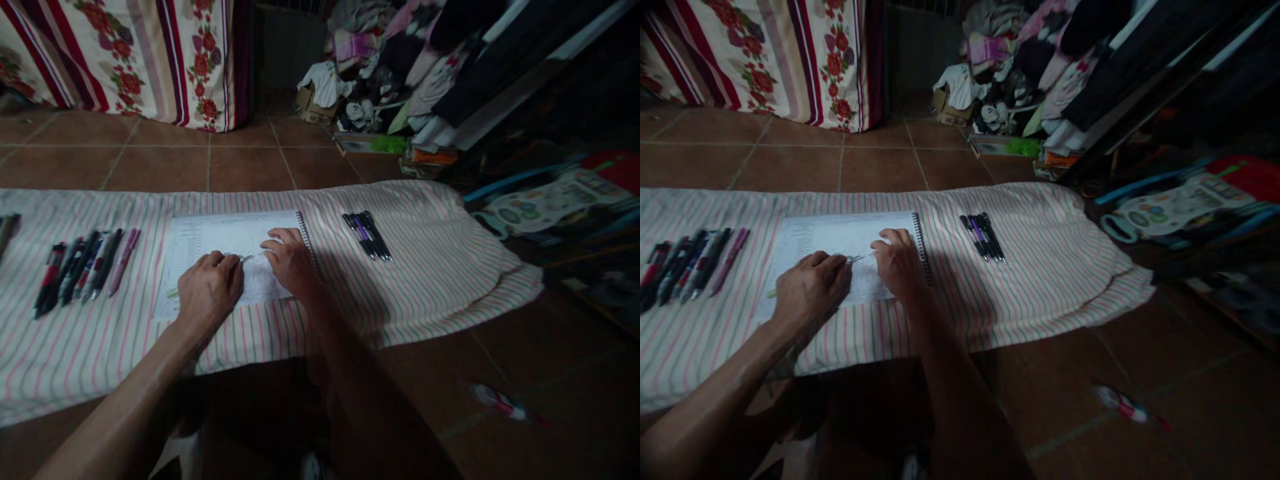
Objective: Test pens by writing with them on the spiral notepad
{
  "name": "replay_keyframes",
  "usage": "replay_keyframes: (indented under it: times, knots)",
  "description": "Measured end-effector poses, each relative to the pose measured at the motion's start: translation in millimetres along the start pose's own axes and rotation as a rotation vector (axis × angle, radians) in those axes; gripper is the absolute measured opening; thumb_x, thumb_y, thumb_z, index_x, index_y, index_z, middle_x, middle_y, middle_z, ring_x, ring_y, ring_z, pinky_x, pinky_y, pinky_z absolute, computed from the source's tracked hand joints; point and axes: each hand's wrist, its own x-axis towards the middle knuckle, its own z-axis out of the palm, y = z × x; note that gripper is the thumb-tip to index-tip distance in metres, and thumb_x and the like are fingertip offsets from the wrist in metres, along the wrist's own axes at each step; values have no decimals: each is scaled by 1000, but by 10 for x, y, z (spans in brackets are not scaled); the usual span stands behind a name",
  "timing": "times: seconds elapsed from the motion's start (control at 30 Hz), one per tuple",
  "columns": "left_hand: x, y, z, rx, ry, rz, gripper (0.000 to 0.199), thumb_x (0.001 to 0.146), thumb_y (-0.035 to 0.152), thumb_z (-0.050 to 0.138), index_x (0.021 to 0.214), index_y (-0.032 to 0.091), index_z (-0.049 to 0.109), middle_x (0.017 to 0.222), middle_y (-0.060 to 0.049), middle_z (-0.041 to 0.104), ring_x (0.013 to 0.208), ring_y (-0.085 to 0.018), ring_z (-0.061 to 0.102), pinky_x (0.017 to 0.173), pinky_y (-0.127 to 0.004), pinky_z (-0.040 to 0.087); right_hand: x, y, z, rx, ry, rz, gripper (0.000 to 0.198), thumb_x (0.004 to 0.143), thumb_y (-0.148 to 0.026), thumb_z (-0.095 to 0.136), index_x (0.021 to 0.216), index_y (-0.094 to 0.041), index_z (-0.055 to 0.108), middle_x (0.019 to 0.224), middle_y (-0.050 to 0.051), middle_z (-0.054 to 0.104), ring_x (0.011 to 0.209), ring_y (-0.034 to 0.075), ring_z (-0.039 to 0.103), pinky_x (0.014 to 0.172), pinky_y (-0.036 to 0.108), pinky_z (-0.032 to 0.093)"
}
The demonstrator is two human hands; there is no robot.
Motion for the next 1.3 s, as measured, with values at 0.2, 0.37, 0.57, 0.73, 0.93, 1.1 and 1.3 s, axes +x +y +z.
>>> replay_keyframes:
  times: [0.2,0.37,0.57,0.73,0.93,1.1,1.3]
  knots:
    - [-22,-10,-28,-19,0,-25,31,88,35,38,91,22,65,78,-4,61,74,-21,58,53,-29,31,-37,-1,-15,-3,85,-3,25,84,-15,47,95,-19,69,104,9,61,100,23,48,89,38,43]
    - [-46,-49,-45,-44,-31,-47,31,87,34,39,94,21,65,82,-6,63,76,-21,58,54,-29,33,-35,42,-61,21,172,49,24,83,-17,49,99,-16,67,101,8,64,97,22,52,90,35,42]
    - [-104,-69,-76,-50,-57,-48,32,88,35,37,94,21,65,82,-5,63,77,-20,58,53,-27,33,-83,43,-81,41,91,87,19,81,-17,53,94,-15,68,91,8,67,87,21,58,85,34,44]
    - [-139,-84,-94,-52,-68,-42,32,89,34,36,96,21,65,84,-5,63,78,-20,59,54,-27,33,-173,24,-142,91,63,106,17,80,-18,55,90,-14,68,86,8,64,75,17,59,77,30,47]
    - [-179,-83,-115,-89,-77,-39,30,89,32,36,96,21,64,84,-4,63,79,-20,60,52,-27,32,-274,-52,-264,433,57,397,15,78,-27,52,80,-16,63,69,3,60,56,13,56,55,26,48]
    - [-222,-79,-116,-108,-50,-28,30,89,32,36,96,21,64,84,-4,63,78,-20,60,52,-27,32,-418,-168,-286,927,-176,630,21,71,-37,61,75,-16,61,62,-1,57,49,10,55,42,21,45]
    - [-251,-93,-99,-139,-6,-15,29,88,32,38,97,22,64,84,-3,64,77,-18,61,52,-27,33,-382,-145,-575,1653,105,708,10,73,-24,64,79,-17,62,67,-4,56,50,2,51,37,9,38]
